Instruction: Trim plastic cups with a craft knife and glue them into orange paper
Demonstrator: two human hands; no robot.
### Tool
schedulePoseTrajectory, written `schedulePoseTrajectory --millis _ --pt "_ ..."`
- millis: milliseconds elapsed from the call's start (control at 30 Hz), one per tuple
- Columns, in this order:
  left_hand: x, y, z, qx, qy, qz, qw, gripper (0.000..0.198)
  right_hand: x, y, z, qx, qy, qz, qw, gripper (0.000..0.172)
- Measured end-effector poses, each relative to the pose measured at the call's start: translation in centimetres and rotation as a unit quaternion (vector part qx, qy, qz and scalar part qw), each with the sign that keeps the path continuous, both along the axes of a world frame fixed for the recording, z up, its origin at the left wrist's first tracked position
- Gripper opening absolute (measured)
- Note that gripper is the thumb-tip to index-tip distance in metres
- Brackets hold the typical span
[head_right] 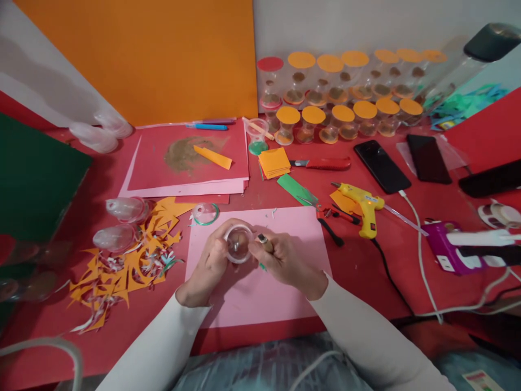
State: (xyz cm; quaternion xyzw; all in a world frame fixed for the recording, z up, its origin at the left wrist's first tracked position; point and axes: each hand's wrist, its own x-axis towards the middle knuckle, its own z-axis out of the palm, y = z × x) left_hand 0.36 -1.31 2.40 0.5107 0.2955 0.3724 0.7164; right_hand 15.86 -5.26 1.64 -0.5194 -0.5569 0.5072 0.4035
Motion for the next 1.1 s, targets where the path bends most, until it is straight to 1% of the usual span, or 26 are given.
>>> schedulePoseTrajectory --millis 133,233,333,400,467,533,567,700,767,833,933,1033,1100 --pt "0.25 -0.42 -0.72 -0.069 -0.046 -0.013 0.996 0.061 0.07 0.02 0.05 -0.011 0.04 0.015 0.999 0.045" --pt "0.33 -0.6 -1.1 -0.08 -0.054 -0.006 0.995 0.06 -0.11 0.26 0.21 -0.019 0.057 0.005 0.998 0.047" --pt "0.23 -0.46 -0.95 -0.054 -0.038 0.005 0.998 0.057 -0.22 0.62 0.3 -0.044 0.051 -0.017 0.998 0.05" --pt "0.1 -0.29 -0.75 -0.022 -0.013 0.016 1.0 0.058 -0.16 0.8 0.28 -0.054 0.045 -0.047 0.996 0.052" --pt "0.0 -0.15 -0.62 0.011 0.015 0.032 0.999 0.06 -0.02 0.9 0.23 -0.058 0.04 -0.082 0.994 0.052" --pt "-0.03 -0.07 -0.6 0.039 0.034 0.044 0.998 0.059 0.12 0.92 0.17 -0.056 0.037 -0.101 0.993 0.05" --pt "-0.02 -0.06 -0.62 0.051 0.04 0.046 0.997 0.058 0.16 0.9 0.13 -0.05 0.033 -0.1 0.993 0.049" --pt "0.06 -0.07 -0.76 0.076 0.072 0.059 0.993 0.058 0.08 0.74 -0.19 -0.017 -0.006 -0.063 0.998 0.05" --pt "0.09 -0.03 -0.82 0.079 0.085 0.066 0.991 0.06 -0.03 0.65 -0.38 -0.02 -0.033 -0.066 0.997 0.051" --pt "0.15 0.04 -0.84 0.081 0.078 0.054 0.992 0.061 -0.1 0.58 -0.49 -0.034 -0.044 -0.074 0.996 0.049" --pt "0.26 0.15 -0.74 0.08 0.052 0.033 0.995 0.06 -0.12 0.54 -0.45 -0.045 -0.033 -0.052 0.997 0.052" --pt "0.25 0.19 -0.48 0.064 0.046 0.03 0.996 0.061 -0.05 0.46 -0.27 -0.027 0.005 -0.018 0.999 0.061" --pt "0.18 0.18 -0.26 0.048 0.036 0.021 0.998 0.062 0.09 0.35 -0.2 -0.017 0.025 0.007 1.0 0.063"
